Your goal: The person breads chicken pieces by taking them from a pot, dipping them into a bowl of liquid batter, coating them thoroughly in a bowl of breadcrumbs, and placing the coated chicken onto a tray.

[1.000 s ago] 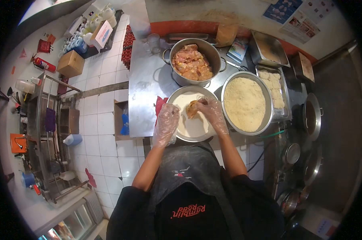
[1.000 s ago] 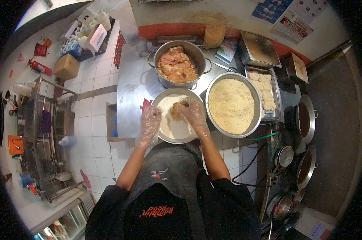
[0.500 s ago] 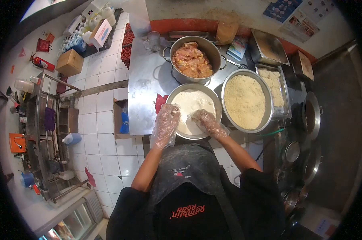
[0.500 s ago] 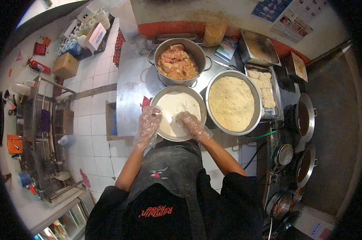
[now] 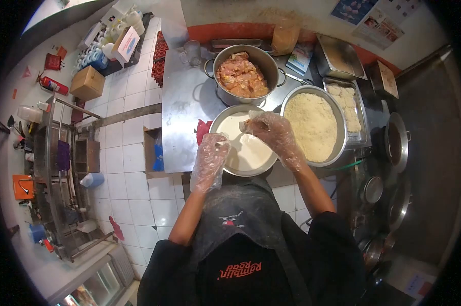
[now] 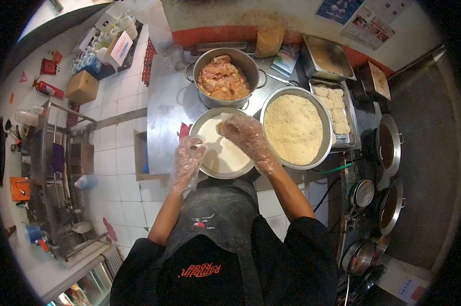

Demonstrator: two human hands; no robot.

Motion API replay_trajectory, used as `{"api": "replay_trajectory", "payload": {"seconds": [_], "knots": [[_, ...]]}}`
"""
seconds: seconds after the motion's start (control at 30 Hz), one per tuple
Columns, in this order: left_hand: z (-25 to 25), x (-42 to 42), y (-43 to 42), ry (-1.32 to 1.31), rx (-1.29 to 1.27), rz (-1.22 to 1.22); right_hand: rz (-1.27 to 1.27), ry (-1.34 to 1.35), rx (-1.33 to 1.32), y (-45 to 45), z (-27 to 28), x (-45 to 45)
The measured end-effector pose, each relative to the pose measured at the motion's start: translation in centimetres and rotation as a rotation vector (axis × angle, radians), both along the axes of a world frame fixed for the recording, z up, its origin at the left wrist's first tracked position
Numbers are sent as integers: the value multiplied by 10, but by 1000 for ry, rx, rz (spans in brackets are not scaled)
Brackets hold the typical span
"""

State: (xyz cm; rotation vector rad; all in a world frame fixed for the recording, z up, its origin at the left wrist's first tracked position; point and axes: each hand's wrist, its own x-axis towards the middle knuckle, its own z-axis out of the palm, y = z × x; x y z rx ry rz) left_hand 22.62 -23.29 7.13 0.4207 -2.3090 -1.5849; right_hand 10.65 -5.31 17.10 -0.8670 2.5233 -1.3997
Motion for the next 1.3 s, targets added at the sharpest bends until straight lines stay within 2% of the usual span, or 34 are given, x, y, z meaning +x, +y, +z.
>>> {"api": "replay_trajectory", "payload": {"seconds": [0.2,0.3,0.4,0.5,0.67,0.9,1.0,1.07,1.17,1.3], "knots": [[-7,5,-3,-2,-11,5,-11,13,12,3,-7,-3],[-2,6,-3,-16,6,8,-7,6,-97,2,-15,-3],[0,6,-4,-31,24,12,36,148,26,5,-21,-7],[2,7,-3,-52,34,-1,66,92,-15,4,-8,0],[-3,5,-3,-2,41,-6,-26,-42,-74,5,5,6],[-3,6,-3,3,10,-10,-28,12,-1,5,-3,4],[-3,8,-3,9,18,1,-35,3,-101,5,-5,1],[-5,7,-3,-25,-16,-7,1,187,-95,4,-4,-7],[2,9,0,-20,45,-9,78,204,1,10,0,-15],[7,7,2,-59,88,30,65,281,-30,9,10,-14]]}}
